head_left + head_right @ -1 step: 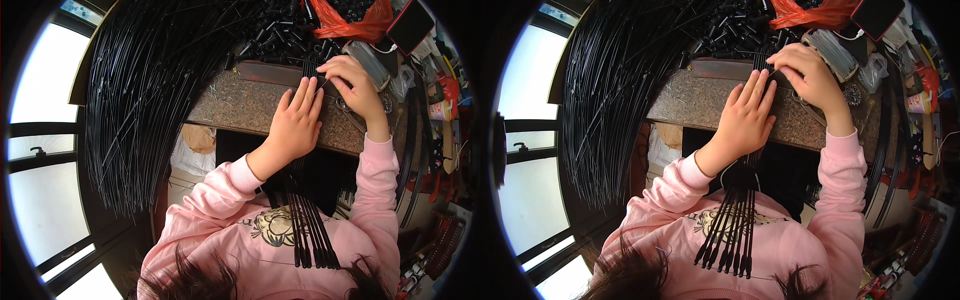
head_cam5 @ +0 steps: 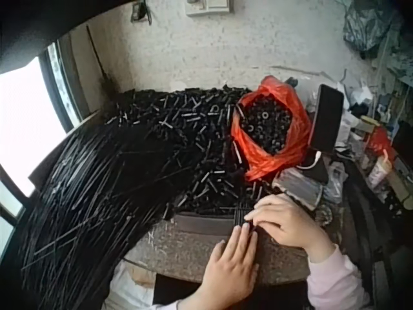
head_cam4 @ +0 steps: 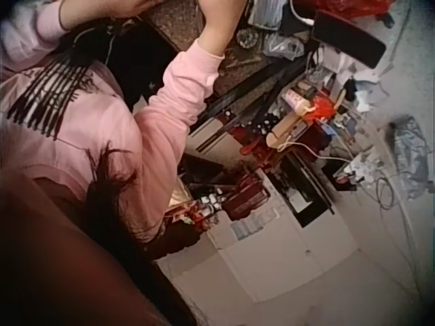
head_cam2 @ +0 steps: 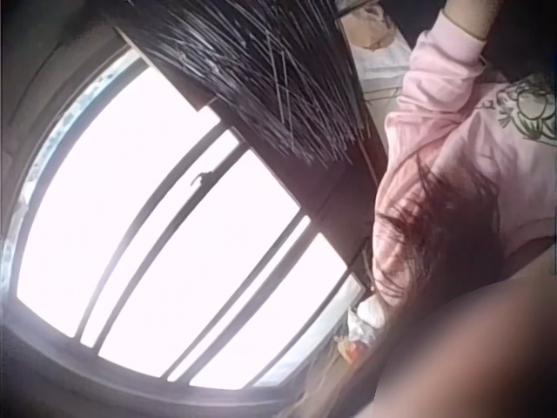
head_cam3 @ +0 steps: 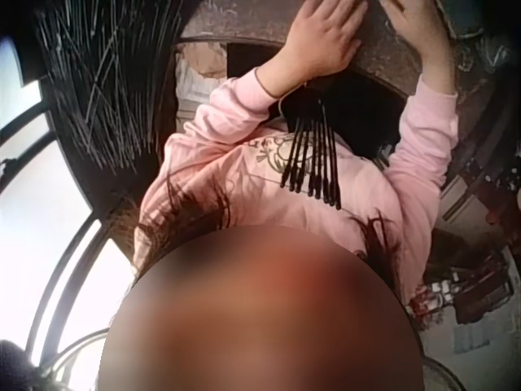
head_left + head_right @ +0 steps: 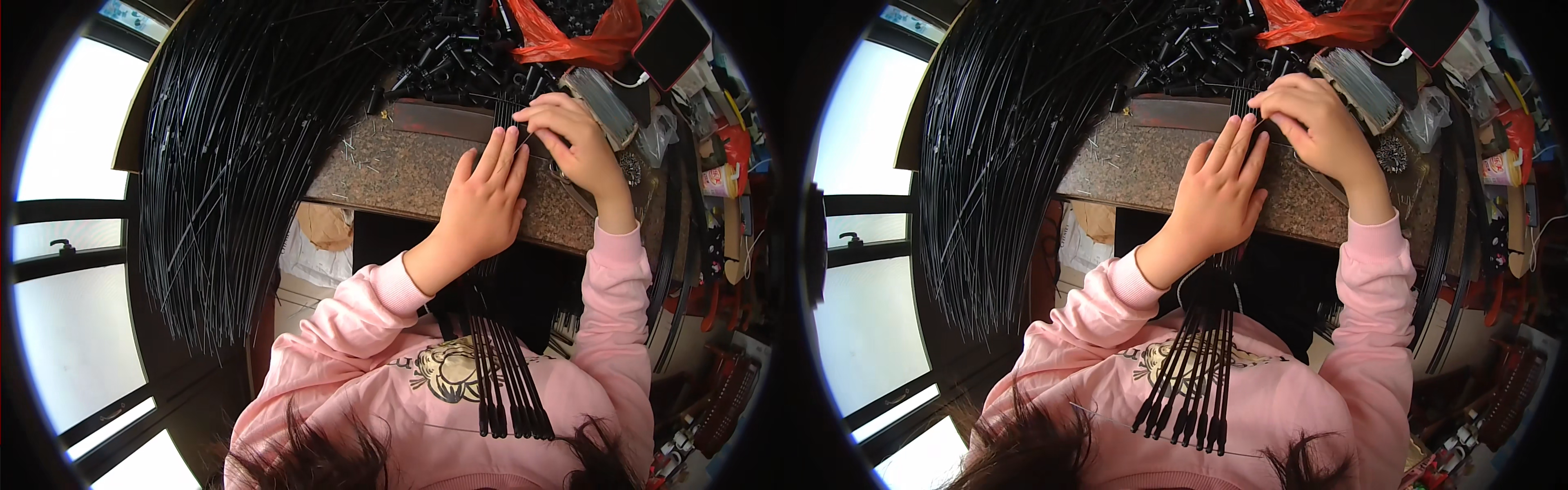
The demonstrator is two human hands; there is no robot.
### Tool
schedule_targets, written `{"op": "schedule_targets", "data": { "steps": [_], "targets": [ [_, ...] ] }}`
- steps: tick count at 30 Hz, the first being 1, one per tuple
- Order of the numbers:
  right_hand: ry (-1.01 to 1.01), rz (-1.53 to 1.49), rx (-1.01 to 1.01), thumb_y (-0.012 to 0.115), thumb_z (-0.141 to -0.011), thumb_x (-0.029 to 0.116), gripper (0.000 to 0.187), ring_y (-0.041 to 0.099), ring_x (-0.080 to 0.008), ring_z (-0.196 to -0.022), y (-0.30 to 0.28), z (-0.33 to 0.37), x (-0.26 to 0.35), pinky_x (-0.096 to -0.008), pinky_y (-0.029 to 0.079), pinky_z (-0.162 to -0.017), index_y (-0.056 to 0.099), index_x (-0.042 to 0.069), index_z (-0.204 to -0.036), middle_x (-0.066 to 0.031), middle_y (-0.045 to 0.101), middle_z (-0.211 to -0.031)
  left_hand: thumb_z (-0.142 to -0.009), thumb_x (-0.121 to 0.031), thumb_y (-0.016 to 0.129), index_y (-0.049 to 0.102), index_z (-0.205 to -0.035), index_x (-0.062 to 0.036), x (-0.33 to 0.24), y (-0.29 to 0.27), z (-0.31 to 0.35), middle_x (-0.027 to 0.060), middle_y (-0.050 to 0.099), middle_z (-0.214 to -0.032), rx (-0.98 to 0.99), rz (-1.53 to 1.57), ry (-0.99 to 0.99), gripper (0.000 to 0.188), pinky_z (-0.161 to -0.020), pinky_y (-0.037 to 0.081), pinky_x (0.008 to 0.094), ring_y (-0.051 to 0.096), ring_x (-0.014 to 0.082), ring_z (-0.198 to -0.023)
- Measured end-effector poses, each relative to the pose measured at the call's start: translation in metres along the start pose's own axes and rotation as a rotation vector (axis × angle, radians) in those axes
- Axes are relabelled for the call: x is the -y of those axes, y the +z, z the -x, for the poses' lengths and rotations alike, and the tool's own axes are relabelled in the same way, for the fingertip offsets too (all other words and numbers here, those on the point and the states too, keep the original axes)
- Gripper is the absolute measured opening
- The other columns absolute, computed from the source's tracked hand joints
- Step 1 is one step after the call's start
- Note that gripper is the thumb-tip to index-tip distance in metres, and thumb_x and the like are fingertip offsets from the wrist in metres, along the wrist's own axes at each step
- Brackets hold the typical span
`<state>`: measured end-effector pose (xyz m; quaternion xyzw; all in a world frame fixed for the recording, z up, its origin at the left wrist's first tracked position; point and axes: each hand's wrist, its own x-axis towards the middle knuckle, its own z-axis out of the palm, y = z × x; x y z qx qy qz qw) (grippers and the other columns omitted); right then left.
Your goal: The recorder is seen organizing and securing black hair-like fibers into specific bundles at a production workstation.
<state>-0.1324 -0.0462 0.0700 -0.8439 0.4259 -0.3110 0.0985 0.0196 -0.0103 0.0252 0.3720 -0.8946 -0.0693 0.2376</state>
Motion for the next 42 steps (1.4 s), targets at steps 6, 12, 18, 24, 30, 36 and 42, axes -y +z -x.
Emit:
{"op": "schedule_targets", "data": {
  "steps": [6, 12, 18, 24, 30, 36, 42],
  "targets": [
    [-0.095, 0.112, 0.045, 0.046, -0.065, 0.001, 0.012, 0.046, -0.0205, -0.079, 0.007, 0.001, 0.003, -0.0282, 0.034, -0.068, 0.05, 0.003, -0.076, -0.0041, 0.053, -0.079, -0.066, -0.025, 0.046, 0.033, -0.109, 0.003, -0.001, 0.0, 0.002, 0.0181, 0.026, -0.117, 0.01, 0.007, -0.004, 0.053, -0.085, 0.023, 0.0406, 0.024, 0.0277, -0.11],
    [-0.098, 0.14, 0.031, 0.048, -0.063, -0.001, 0.013, 0.046, -0.0211, -0.076, 0.003, 0.003, 0.001, -0.0288, 0.034, -0.066, 0.05, 0.002, -0.075, -0.005, 0.052, -0.078, -0.066, -0.024, 0.046, 0.034, -0.11, 0.0005, -0.003, 0.0, 0.003, 0.0178, 0.025, -0.118, 0.026, -0.02, -0.012, 0.051, -0.087, 0.019, 0.0429, 0.023, 0.0295, -0.111],
    [-0.131, 0.182, 0.03, 0.049, -0.059, -0.002, 0.015, 0.046, -0.0216, -0.076, 0.003, 0.003, 0.002, -0.0292, 0.034, -0.065, 0.049, 0.001, -0.074, -0.0052, 0.052, -0.08, -0.067, -0.024, 0.045, 0.033, -0.11, 0.0002, -0.003, 0.0, 0.004, 0.0179, 0.025, -0.119, 0.032, -0.005, -0.014, 0.051, -0.087, 0.019, 0.0426, 0.022, 0.0296, -0.111],
    [-0.15, 0.257, 0.023, 0.048, -0.058, -0.002, 0.015, 0.046, -0.0219, -0.077, 0.006, 0.002, 0.001, -0.0294, 0.034, -0.066, 0.049, 0.001, -0.073, -0.0052, 0.052, -0.082, -0.067, -0.024, 0.045, 0.032, -0.111, -0.0006, -0.003, 0.0, 0.004, 0.0186, 0.024, -0.119, 0.02, -0.006, -0.011, 0.051, -0.088, 0.019, 0.0418, 0.023, 0.0299, -0.111],
    [-0.116, 0.247, -0.037, 0.047, -0.059, -0.001, 0.018, 0.046, -0.0223, -0.079, 0.005, 0.001, 0.001, -0.0302, 0.034, -0.068, 0.048, 0.002, -0.077, -0.0053, 0.052, -0.083, -0.068, -0.024, 0.045, 0.031, -0.112, -0.0007, -0.003, 0.001, 0.003, 0.0197, 0.024, -0.119, 0.024, 0.018, -0.006, 0.052, -0.089, 0.018, 0.0402, 0.023, 0.0306, -0.11],
    [-0.172, 0.215, 0.011, 0.046, -0.06, -0.001, 0.02, 0.046, -0.0226, -0.082, 0.012, -0.001, 0.002, -0.0311, 0.034, -0.07, 0.049, 0.003, -0.079, -0.0053, 0.051, -0.085, -0.068, -0.024, 0.045, 0.03, -0.112, -0.0001, -0.002, 0.003, 0.003, 0.0196, 0.026, -0.117, 0.01, 0.006, -0.016, 0.053, -0.089, 0.018, 0.0409, 0.023, 0.0305, -0.111],
    [-0.186, 0.293, 0.029, 0.046, -0.058, 0.0, 0.02, 0.045, -0.0222, -0.083, 0.015, -0.001, 0.002, -0.0311, 0.034, -0.07, 0.049, 0.002, -0.078, -0.0048, 0.051, -0.087, -0.067, -0.025, 0.046, 0.031, -0.111, 0.0, -0.004, 0.004, 0.003, 0.019, 0.028, -0.116, -0.001, -0.014, -0.016, 0.053, -0.087, 0.019, 0.044, 0.024, 0.03, -0.11]
  ]
}}
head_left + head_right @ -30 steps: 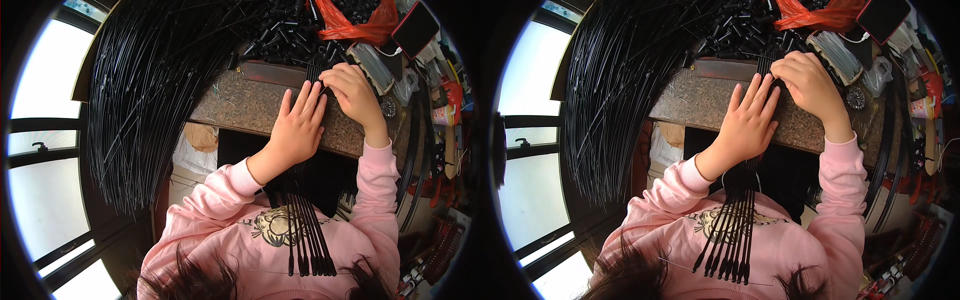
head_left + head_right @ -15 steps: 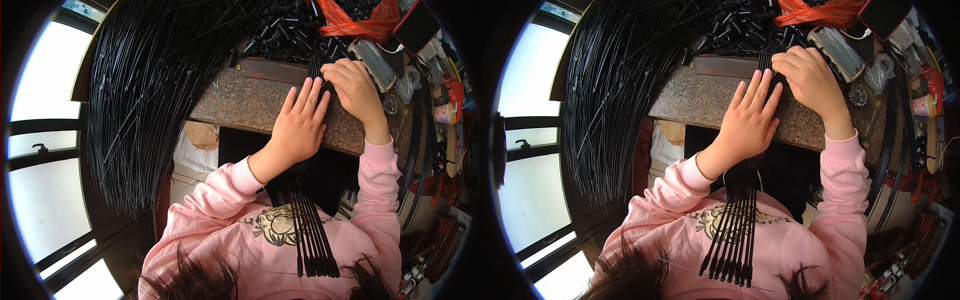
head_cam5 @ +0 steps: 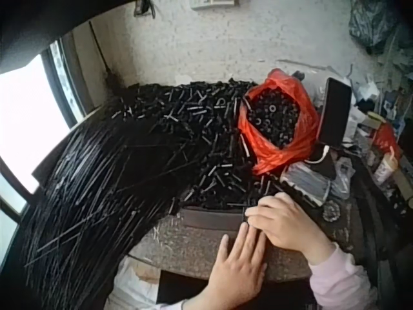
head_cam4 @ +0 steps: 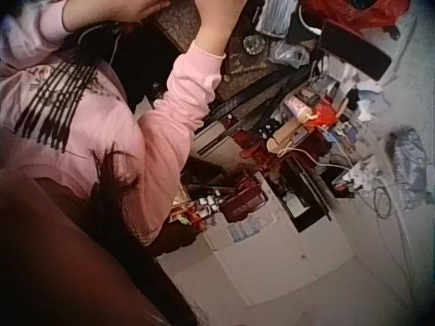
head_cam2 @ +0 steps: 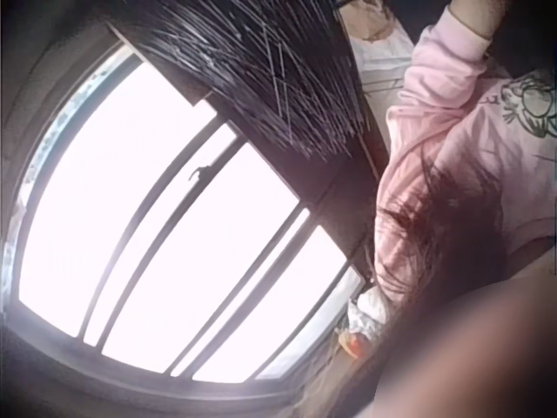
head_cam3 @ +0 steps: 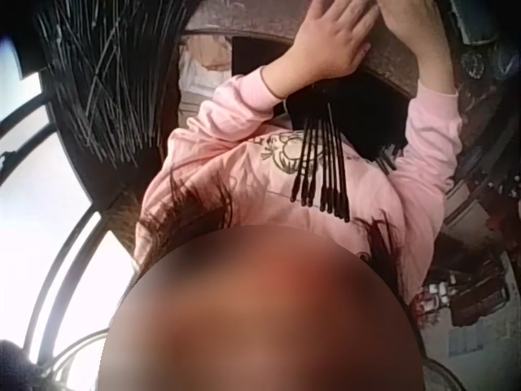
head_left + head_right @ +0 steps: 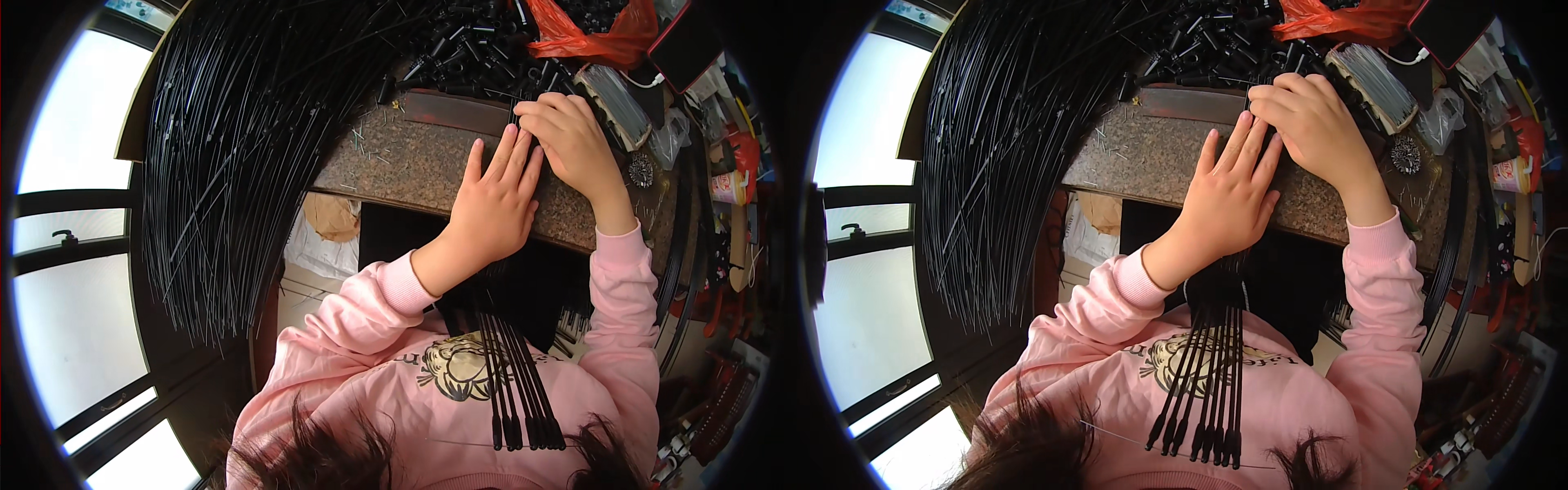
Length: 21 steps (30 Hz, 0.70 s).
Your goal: The recorder is seen organizing and securing black hair-like fibers into specific bundles at a production workstation.
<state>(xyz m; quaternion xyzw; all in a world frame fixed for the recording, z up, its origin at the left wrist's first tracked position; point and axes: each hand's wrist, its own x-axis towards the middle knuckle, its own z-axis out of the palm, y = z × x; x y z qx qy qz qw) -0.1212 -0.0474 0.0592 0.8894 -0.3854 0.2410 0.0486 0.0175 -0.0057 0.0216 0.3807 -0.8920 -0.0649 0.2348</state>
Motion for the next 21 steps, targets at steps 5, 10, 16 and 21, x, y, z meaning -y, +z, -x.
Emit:
{"op": "schedule_targets", "data": {
  "steps": [5, 10, 16, 21],
  "targets": [
    [-0.042, 0.037, -0.001, 0.046, -0.057, 0.0, 0.018, 0.044, -0.022, -0.081, -0.003, 0.002, 0.002, -0.031, 0.034, -0.069, 0.049, 0.002, -0.075, -0.004, 0.051, -0.087, -0.065, -0.025, 0.046, 0.033, -0.11, 0.0021, -0.002, -0.001, 0.001, 0.0179, 0.026, -0.117, -0.018, -0.001, -0.009, 0.054, -0.087, 0.018, 0.0457, 0.021, 0.0293, -0.111],
    [-0.047, -0.006, 0.007, 0.047, -0.056, 0.0, 0.018, 0.045, -0.0221, -0.079, -0.007, 0.004, 0.004, -0.031, 0.034, -0.067, 0.05, 0.002, -0.074, -0.0042, 0.052, -0.084, -0.065, -0.025, 0.047, 0.033, -0.11, 0.0011, -0.003, -0.003, 0.003, 0.018, 0.026, -0.117, -0.006, -0.001, -0.005, 0.054, -0.086, 0.02, 0.045, 0.022, 0.0298, -0.111],
    [-0.051, 0.002, -0.013, 0.047, -0.055, -0.001, 0.018, 0.045, -0.0219, -0.077, -0.009, 0.004, 0.004, -0.0311, 0.034, -0.066, 0.05, 0.002, -0.073, -0.0041, 0.052, -0.083, -0.066, -0.024, 0.046, 0.033, -0.11, 0.0005, -0.001, -0.006, 0.005, 0.0182, 0.026, -0.117, 0.012, 0.018, -0.001, 0.053, -0.086, 0.021, 0.042, 0.023, 0.03, -0.11],
    [-0.038, -0.001, -0.01, 0.047, -0.055, -0.001, 0.018, 0.045, -0.0218, -0.078, -0.008, 0.005, 0.005, -0.0311, 0.034, -0.066, 0.05, 0.002, -0.072, -0.0042, 0.052, -0.083, -0.066, -0.023, 0.046, 0.031, -0.111, 0.0008, -0.001, -0.006, 0.005, 0.019, 0.024, -0.118, 0.026, 0.07, -0.015, 0.053, -0.088, 0.022, 0.0398, 0.022, 0.0307, -0.111]
  ]
}}
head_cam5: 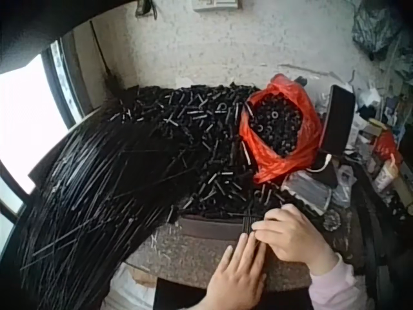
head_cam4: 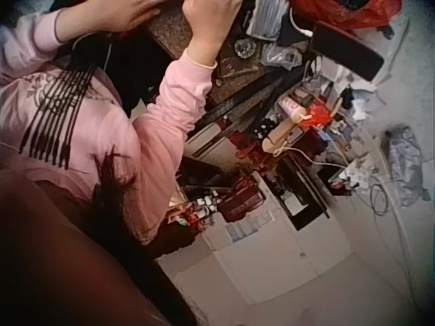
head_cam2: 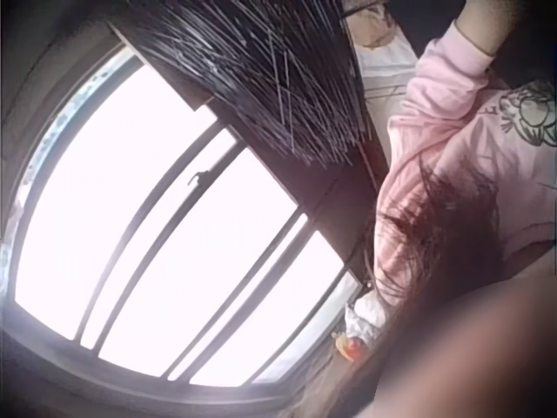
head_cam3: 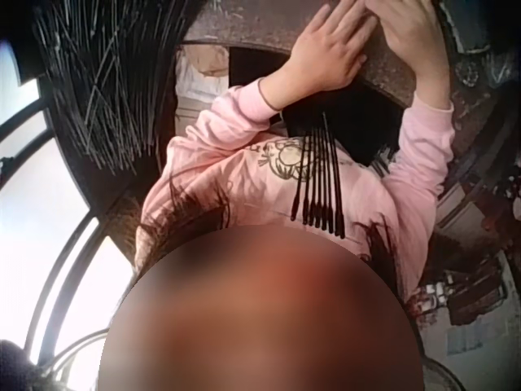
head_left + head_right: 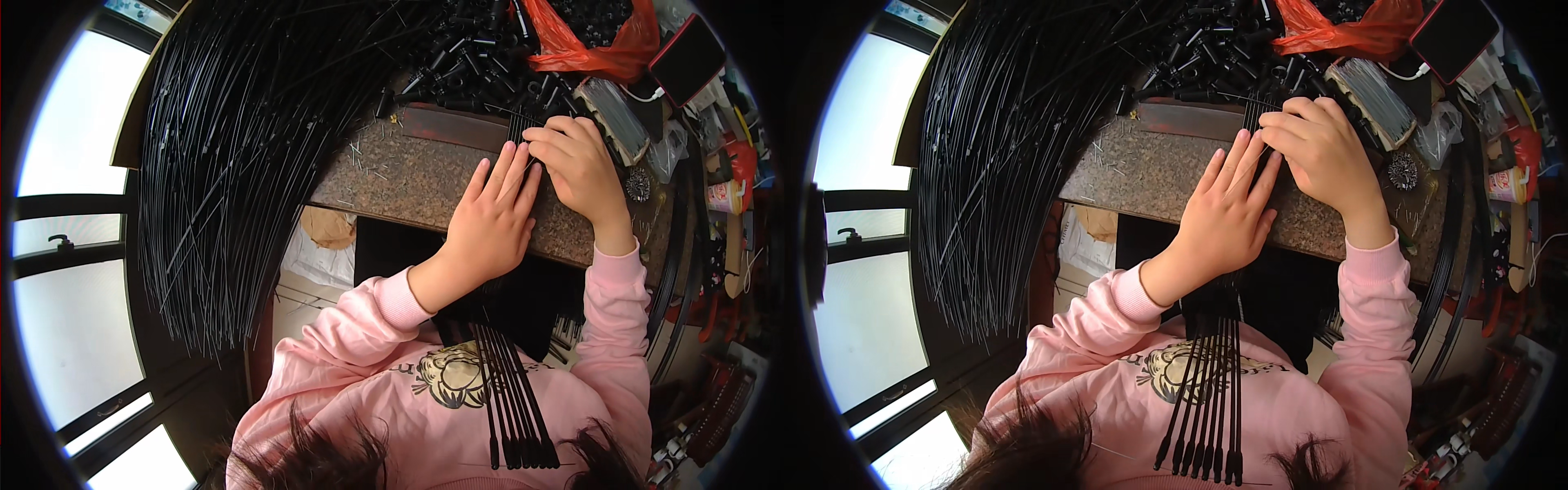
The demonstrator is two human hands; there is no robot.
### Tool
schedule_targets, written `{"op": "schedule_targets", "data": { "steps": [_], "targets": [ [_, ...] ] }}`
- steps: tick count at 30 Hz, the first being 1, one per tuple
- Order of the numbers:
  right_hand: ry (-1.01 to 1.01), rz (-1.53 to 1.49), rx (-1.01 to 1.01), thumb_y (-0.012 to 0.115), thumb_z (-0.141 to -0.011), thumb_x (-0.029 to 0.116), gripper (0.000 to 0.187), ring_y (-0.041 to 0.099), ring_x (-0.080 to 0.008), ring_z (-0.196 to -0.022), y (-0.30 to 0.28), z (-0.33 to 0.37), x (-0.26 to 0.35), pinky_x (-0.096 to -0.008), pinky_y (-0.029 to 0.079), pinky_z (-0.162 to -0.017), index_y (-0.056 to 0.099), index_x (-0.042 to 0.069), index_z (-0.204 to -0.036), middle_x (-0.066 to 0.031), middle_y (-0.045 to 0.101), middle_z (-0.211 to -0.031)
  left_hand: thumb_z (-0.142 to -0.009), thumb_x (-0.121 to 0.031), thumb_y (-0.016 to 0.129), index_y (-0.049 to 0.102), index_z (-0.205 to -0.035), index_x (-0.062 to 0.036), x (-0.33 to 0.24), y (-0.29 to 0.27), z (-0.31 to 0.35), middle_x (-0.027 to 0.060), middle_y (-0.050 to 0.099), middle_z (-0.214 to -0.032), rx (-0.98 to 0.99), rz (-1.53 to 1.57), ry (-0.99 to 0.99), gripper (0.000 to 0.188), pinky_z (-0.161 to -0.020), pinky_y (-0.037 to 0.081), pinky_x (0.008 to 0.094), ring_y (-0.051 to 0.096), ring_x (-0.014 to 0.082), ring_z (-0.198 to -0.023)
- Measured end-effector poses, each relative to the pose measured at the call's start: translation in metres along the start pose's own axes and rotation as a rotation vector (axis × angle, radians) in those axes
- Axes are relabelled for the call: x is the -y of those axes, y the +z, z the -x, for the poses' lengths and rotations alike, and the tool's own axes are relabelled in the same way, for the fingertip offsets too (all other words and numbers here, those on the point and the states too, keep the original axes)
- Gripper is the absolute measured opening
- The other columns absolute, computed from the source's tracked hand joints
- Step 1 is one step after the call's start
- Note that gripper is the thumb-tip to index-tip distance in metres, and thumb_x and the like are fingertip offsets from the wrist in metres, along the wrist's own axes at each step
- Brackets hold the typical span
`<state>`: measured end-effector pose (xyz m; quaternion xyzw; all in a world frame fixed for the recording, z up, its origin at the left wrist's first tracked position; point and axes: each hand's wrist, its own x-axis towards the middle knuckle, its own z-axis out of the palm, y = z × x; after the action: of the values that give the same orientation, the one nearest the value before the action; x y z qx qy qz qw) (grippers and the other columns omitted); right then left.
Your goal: The recorder is seen organizing and securing black hair-like fibers into specific bundles at a production workstation.
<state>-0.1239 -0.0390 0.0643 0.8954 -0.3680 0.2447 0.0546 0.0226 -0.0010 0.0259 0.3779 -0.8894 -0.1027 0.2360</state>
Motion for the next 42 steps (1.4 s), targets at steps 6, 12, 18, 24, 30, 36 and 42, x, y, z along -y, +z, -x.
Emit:
{"op": "schedule_targets", "data": {
  "steps": [6, 12, 18, 24, 30, 36, 42],
  "targets": [
    [0.04, -0.031, 0.04, 0.047, -0.055, -0.001, 0.018, 0.045, -0.0223, -0.077, 0.001, -0.002, 0.001, -0.0303, 0.033, -0.066, 0.049, 0.002, -0.073, -0.0047, 0.05, -0.085, -0.067, -0.023, 0.045, 0.031, -0.112, 0.0004, 0.001, -0.001, 0.0, 0.0199, 0.023, -0.118, 0.008, 0.013, 0.006, 0.053, -0.087, 0.023, 0.0396, 0.022, 0.0315, -0.111],
    [0.118, -0.092, 0.045, 0.045, -0.062, -0.002, 0.012, 0.045, -0.0219, -0.076, 0.005, -0.003, -0.005, -0.0283, 0.034, -0.066, 0.046, 0.002, -0.073, -0.0067, 0.049, -0.081, -0.067, -0.022, 0.045, 0.03, -0.112, 0.0003, 0.003, -0.001, -0.001, 0.0206, 0.023, -0.118, 0.017, 0.001, 0.011, 0.052, -0.088, 0.023, 0.0393, 0.022, 0.0318, -0.11],
    [0.417, -0.135, -0.479, 0.044, -0.069, -0.002, 0.004, 0.047, -0.0184, -0.064, -0.003, 0.004, -0.022, -0.0235, 0.036, -0.063, 0.047, -0.002, -0.073, -0.0083, 0.048, -0.07, -0.067, -0.017, 0.044, 0.028, -0.112, 0.0028, 0.003, -0.001, -0.002, 0.0215, 0.022, -0.118, 0.017, 0.029, 0.011, 0.052, -0.088, 0.023, 0.0381, 0.023, 0.0332, -0.11],
    [0.36, 0.002, -0.32, 0.047, -0.065, -0.002, 0.005, 0.046, -0.0207, -0.062, -0.013, 0.008, -0.025, -0.0255, 0.036, -0.059, 0.049, -0.001, -0.07, -0.0086, 0.048, -0.066, -0.066, -0.014, 0.044, 0.028, -0.112, 0.0035, 0.003, 0.0, -0.002, 0.0213, 0.022, -0.118, 0.025, 0.026, 0.022, 0.052, -0.088, 0.023, 0.0379, 0.023, 0.0326, -0.11],
    [0.403, 0.112, -0.217, 0.049, -0.062, 0.0, 0.007, 0.045, -0.0204, -0.06, -0.019, 0.014, -0.022, -0.0256, 0.033, -0.058, 0.049, 0.001, -0.068, -0.0073, 0.044, -0.06, -0.065, -0.019, 0.044, 0.031, -0.11, 0.0039, 0.0, -0.002, 0.0, 0.0183, 0.024, -0.119, 0.035, -0.089, 0.002, 0.052, -0.088, 0.021, 0.0393, 0.023, 0.028, -0.111],
    [0.391, 0.02, -0.217, 0.049, -0.061, -0.001, 0.007, 0.044, -0.0203, -0.059, -0.018, 0.016, -0.023, -0.0254, 0.032, -0.057, 0.047, 0.001, -0.068, -0.0073, 0.044, -0.061, -0.067, -0.021, 0.043, 0.03, -0.111, 0.0027, -0.001, -0.005, 0.004, 0.0176, 0.024, -0.119, 0.061, -0.078, 0.005, 0.052, -0.089, 0.02, 0.0393, 0.024, 0.0276, -0.111],
    [0.552, -0.33, -0.237, 0.047, -0.063, -0.004, 0.008, 0.045, -0.0126, -0.058, -0.017, 0.016, -0.015, -0.0221, 0.035, -0.055, 0.047, -0.002, -0.07, -0.0049, 0.045, -0.061, -0.068, -0.019, 0.043, 0.027, -0.113, 0.0021, -0.002, -0.005, 0.007, 0.019, 0.024, -0.119, 0.061, -0.028, 0.005, 0.053, -0.089, 0.019, 0.0404, 0.023, 0.0311, -0.111]
  ]
}}
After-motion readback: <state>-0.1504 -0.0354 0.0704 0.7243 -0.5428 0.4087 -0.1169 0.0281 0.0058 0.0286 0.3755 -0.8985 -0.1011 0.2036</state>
